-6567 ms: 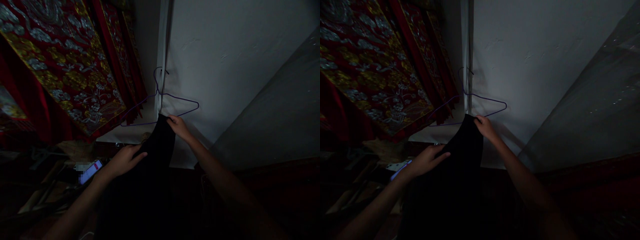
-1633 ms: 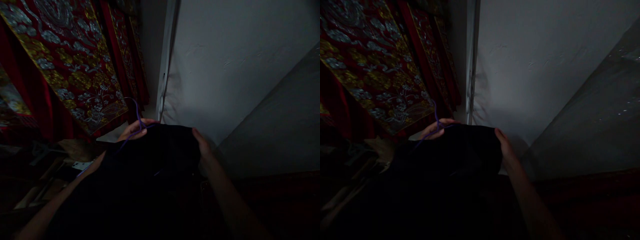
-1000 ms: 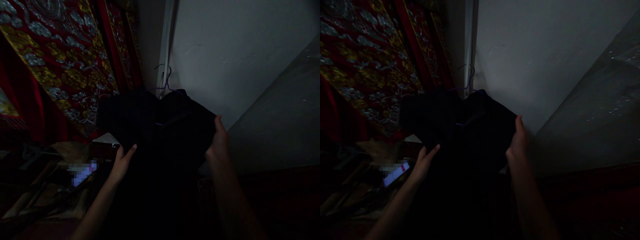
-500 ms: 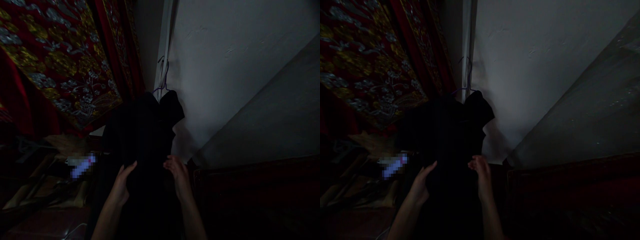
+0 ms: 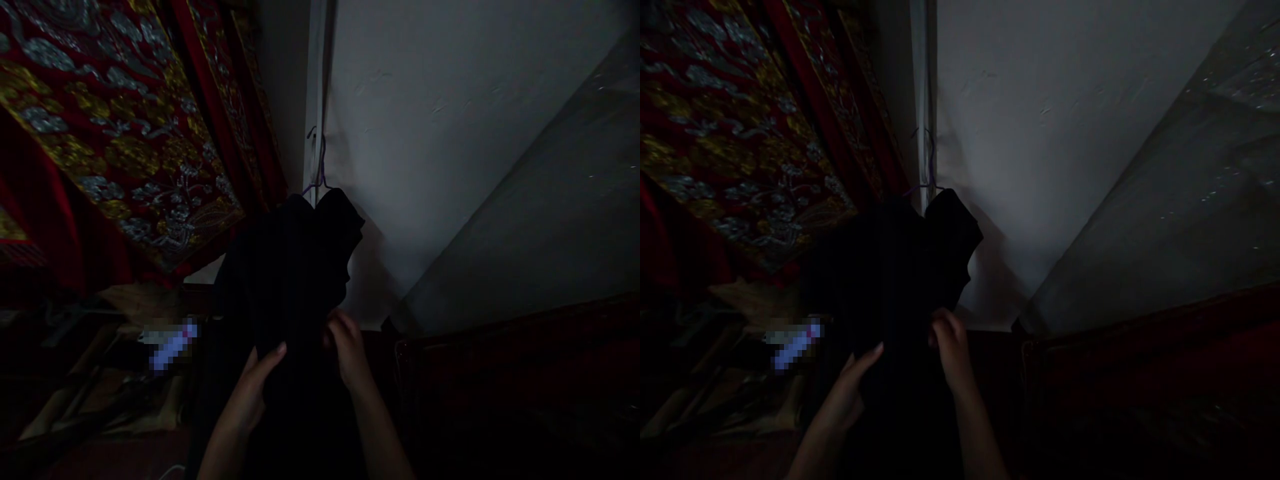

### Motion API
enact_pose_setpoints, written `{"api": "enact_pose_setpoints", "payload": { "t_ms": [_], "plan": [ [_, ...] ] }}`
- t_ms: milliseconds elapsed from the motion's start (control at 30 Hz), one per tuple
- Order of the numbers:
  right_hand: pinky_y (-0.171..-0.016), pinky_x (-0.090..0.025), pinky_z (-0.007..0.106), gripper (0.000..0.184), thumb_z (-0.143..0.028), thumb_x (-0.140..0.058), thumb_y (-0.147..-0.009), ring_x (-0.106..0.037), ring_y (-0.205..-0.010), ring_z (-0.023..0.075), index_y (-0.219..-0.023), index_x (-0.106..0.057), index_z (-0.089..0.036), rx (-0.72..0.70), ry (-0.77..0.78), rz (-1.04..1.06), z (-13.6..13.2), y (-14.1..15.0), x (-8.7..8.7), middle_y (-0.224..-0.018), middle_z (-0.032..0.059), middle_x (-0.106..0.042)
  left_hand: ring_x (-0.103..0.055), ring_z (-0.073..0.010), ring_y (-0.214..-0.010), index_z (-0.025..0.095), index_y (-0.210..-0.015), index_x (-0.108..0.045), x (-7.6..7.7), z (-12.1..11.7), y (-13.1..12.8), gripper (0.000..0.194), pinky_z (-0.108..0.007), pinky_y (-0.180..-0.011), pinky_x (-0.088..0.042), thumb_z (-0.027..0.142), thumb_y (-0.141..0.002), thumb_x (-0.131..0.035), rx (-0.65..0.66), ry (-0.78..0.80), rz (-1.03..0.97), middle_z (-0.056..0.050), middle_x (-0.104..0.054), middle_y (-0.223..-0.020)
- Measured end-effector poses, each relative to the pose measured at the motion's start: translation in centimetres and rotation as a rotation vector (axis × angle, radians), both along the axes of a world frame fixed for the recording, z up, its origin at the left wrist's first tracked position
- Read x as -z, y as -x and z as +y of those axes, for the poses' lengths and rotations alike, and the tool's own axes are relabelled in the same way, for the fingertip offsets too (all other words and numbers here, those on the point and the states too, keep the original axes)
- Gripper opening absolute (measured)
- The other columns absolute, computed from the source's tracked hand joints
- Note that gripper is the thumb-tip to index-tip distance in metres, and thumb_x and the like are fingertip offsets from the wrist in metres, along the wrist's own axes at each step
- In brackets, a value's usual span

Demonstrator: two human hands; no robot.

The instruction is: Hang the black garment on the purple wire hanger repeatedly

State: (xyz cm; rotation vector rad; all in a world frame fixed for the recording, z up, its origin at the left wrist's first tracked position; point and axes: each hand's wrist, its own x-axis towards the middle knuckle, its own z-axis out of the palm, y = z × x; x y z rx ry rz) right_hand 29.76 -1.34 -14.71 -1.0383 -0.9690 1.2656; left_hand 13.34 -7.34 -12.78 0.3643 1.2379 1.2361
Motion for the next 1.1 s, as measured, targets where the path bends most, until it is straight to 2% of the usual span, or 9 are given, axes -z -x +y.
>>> {"api": "enact_pose_setpoints", "payload": {
  "t_ms": [67,200,267,367,433,500,867,967,1100],
  "plan": [
    [-0.048,-0.028,0.023,0.030,-0.041,-0.064,-0.078,-0.036,-0.046,0.0090,-0.059,-0.054,-0.020,0.009,0.001,0.030,0.0,-0.4,-0.5,-0.048,-0.0058,-0.042,-0.070,-0.0330,-0.113,0.017,-0.120,-0.065,0.6,0.9,0.5,0.055,-0.047,-0.102,-0.055,0.038,-0.074,-0.085,-0.130,-0.155,0.223,-0.012,-0.074,-0.117],
    [-0.047,-0.025,0.024,0.033,-0.043,-0.066,-0.076,-0.035,-0.045,0.0077,-0.057,-0.055,-0.019,-0.016,0.016,0.009,-0.2,-1.1,-1.5,-0.049,-0.0053,-0.042,-0.053,-0.0308,-0.133,0.022,-0.135,-0.053,2.0,2.4,0.9,0.065,-0.048,-0.117,-0.039,0.038,-0.078,-0.081,-0.564,-0.525,0.757,-0.011,-0.056,-0.140],
    [-0.047,-0.025,0.024,0.032,-0.043,-0.065,-0.077,-0.036,-0.045,0.0078,-0.058,-0.056,-0.018,-0.055,0.028,-0.015,-0.5,-1.0,-1.7,-0.049,-0.0052,-0.042,-0.048,-0.0299,-0.137,0.022,-0.136,-0.051,2.5,2.5,0.3,0.063,-0.047,-0.118,-0.037,0.035,-0.081,-0.078,-0.632,-0.652,0.917,-0.012,-0.050,-0.143],
    [-0.047,-0.026,0.024,0.034,-0.044,-0.061,-0.080,-0.037,-0.044,0.0079,-0.058,-0.055,-0.019,-0.141,0.039,-0.042,-1.1,-0.2,-1.9,-0.048,-0.0048,-0.043,-0.055,-0.0267,-0.128,0.023,-0.130,-0.056,3.2,2.4,-1.5,0.045,-0.043,-0.111,-0.044,0.029,-0.088,-0.071,-0.393,-0.771,0.986,-0.011,-0.058,-0.133],
    [-0.047,-0.028,0.024,0.035,-0.045,-0.058,-0.082,-0.038,-0.043,0.0080,-0.058,-0.054,-0.019,-0.205,0.035,-0.060,-1.5,0.3,-2.1,-0.047,-0.0046,-0.044,-0.063,-0.0242,-0.118,0.023,-0.128,-0.057,3.6,2.5,-2.7,0.037,-0.040,-0.103,-0.051,0.027,-0.092,-0.065,-0.144,-0.775,0.933,-0.010,-0.065,-0.123],
    [-0.047,-0.029,0.023,0.036,-0.046,-0.058,-0.083,-0.038,-0.042,0.0080,-0.059,-0.054,-0.019,-0.254,0.037,-0.076,-1.8,0.7,-2.4,-0.046,-0.0047,-0.045,-0.068,-0.0234,-0.110,0.022,-0.127,-0.058,3.9,2.8,-3.7,0.033,-0.038,-0.095,-0.055,0.025,-0.094,-0.060,-0.011,-0.756,0.875,-0.010,-0.070,-0.118],
    [-0.039,-0.024,0.021,0.039,-0.050,-0.062,-0.080,-0.036,-0.033,0.0070,-0.063,-0.066,-0.015,-0.263,0.064,-0.031,0.6,0.0,-4.4,-0.038,-0.0042,-0.046,-0.064,-0.0151,-0.077,0.020,-0.092,-0.061,2.5,3.5,-4.9,0.010,-0.025,-0.073,-0.051,0.021,-0.097,-0.052,0.067,-0.821,0.812,-0.001,-0.065,-0.083],
    [-0.038,-0.020,0.021,0.035,-0.047,-0.065,-0.076,-0.034,-0.033,0.0059,-0.063,-0.068,-0.014,-0.210,0.006,0.015,3.3,-0.1,-7.3,-0.037,-0.0044,-0.045,-0.063,-0.0157,-0.078,0.020,-0.091,-0.058,3.5,3.9,-4.6,0.010,-0.026,-0.074,-0.049,0.024,-0.098,-0.052,0.056,-0.813,0.902,-0.001,-0.063,-0.083],
    [-0.037,-0.017,0.020,0.025,-0.036,-0.065,-0.072,-0.031,-0.033,0.0043,-0.062,-0.068,-0.013,-0.083,-0.169,0.074,8.2,-0.5,-13.0,-0.036,-0.0056,-0.043,-0.064,-0.0176,-0.079,0.019,-0.089,-0.058,5.7,4.6,-3.8,0.015,-0.028,-0.075,-0.050,0.030,-0.097,-0.053,0.107,-0.768,0.959,-0.002,-0.063,-0.082]
  ]
}}
